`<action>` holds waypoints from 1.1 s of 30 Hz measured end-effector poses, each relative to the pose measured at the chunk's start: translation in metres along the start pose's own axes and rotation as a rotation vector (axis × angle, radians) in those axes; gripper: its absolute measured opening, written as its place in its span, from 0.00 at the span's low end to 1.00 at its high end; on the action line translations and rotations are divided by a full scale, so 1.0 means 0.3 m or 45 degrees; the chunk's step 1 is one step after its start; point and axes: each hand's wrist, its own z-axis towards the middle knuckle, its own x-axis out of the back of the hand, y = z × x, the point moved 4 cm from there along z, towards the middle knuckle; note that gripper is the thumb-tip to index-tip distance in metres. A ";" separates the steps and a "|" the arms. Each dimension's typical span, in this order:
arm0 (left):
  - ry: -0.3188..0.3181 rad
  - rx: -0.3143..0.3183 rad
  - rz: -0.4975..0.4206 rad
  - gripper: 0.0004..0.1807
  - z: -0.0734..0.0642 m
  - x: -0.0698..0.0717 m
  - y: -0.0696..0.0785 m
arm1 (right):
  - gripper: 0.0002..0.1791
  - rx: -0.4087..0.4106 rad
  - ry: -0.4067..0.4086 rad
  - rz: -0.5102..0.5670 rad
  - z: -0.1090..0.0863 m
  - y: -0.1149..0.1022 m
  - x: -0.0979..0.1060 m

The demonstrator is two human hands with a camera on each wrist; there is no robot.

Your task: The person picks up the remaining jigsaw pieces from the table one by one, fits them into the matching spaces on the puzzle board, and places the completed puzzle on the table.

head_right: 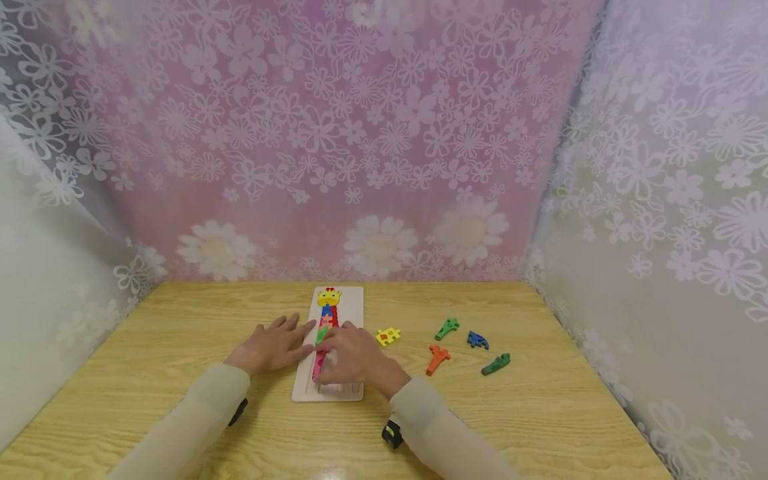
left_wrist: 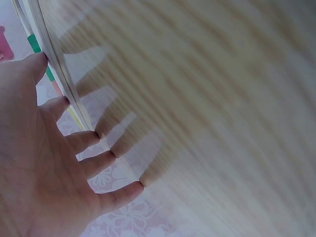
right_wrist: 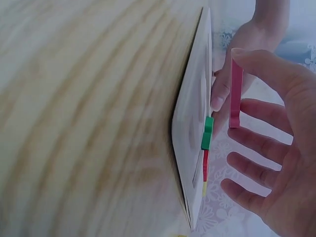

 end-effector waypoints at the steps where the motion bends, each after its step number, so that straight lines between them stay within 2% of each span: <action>1: -0.002 -0.001 0.003 0.38 0.000 -0.001 0.000 | 0.30 -0.007 -0.009 -0.008 0.002 -0.002 -0.003; 33: 0.005 0.013 0.015 0.37 0.001 -0.001 0.002 | 0.27 0.002 -0.058 -0.127 0.014 -0.053 -0.037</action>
